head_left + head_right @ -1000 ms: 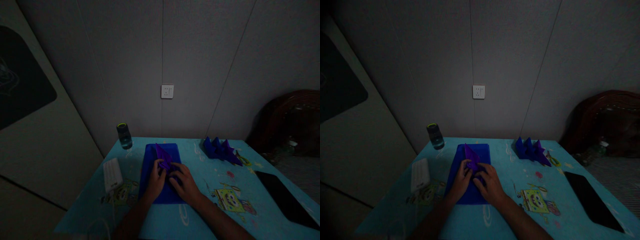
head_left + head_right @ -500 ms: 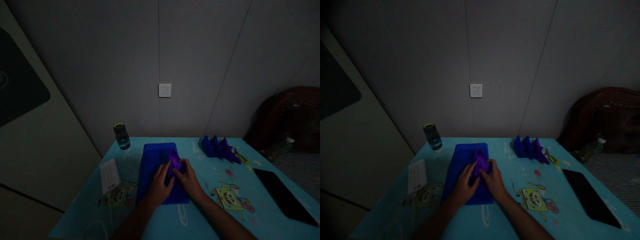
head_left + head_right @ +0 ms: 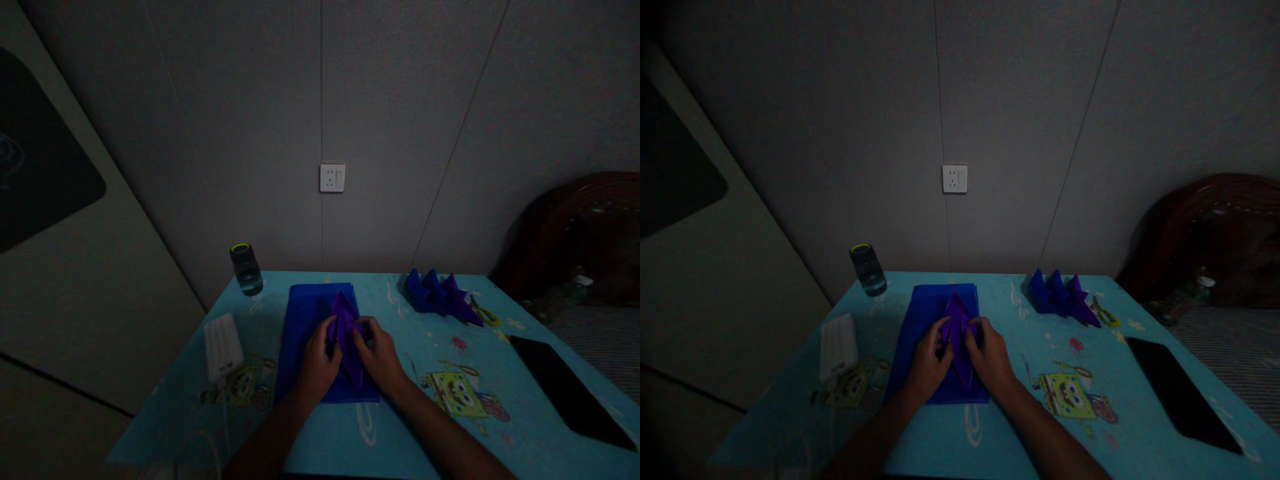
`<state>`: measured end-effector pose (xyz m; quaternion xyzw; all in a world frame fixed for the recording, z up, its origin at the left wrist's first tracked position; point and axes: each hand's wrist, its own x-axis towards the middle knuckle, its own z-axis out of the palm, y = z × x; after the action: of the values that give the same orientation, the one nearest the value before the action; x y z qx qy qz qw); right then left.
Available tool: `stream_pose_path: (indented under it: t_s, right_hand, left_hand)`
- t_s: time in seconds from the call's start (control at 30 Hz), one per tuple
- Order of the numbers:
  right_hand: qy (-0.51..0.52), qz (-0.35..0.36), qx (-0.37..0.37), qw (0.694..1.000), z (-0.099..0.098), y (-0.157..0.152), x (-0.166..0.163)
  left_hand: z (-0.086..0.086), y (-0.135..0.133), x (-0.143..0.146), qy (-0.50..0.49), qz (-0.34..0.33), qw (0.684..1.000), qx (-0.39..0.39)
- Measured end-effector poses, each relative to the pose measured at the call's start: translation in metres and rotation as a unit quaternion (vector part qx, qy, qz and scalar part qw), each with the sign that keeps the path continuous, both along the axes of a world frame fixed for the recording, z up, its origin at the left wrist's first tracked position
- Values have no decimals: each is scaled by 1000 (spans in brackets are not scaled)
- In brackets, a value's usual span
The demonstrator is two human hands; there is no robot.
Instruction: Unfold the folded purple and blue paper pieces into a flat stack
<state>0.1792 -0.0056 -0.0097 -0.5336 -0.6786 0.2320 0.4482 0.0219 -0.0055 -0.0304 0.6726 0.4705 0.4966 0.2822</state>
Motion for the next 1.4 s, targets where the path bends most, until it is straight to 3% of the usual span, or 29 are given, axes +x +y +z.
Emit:
stream_pose_path:
  t_s: [0.1,0.27,0.43,0.63,0.83,1.0,1.17,1.4]
  right_hand:
    - [-21,29,1,999,0,-3,-5]
    - [-20,1,-8,1000,-2,-4,-8]
    - [-9,16,26,999,-3,-4,-6]
    - [-70,62,63,994,-6,-9,-8]
    - [-43,22,23,999,-5,-7,-7]
    - [48,-30,-35,998,-2,0,-1]
    - [90,-52,-53,993,-3,7,7]
    - [168,-48,-79,981,2,9,13]
  left_hand:
    - [-2,3,0,-21,36,999,-22]
    - [-2,1,1,-18,42,999,-30]
    - [-1,5,0,-29,84,995,-48]
    - [2,8,-4,-64,107,990,-69]
    - [5,12,-9,-164,60,979,-104]
    - [9,7,-12,-255,-22,955,-153]
    - [17,2,-11,-283,-96,938,-175]
    - [13,6,-12,-311,-80,928,-187]
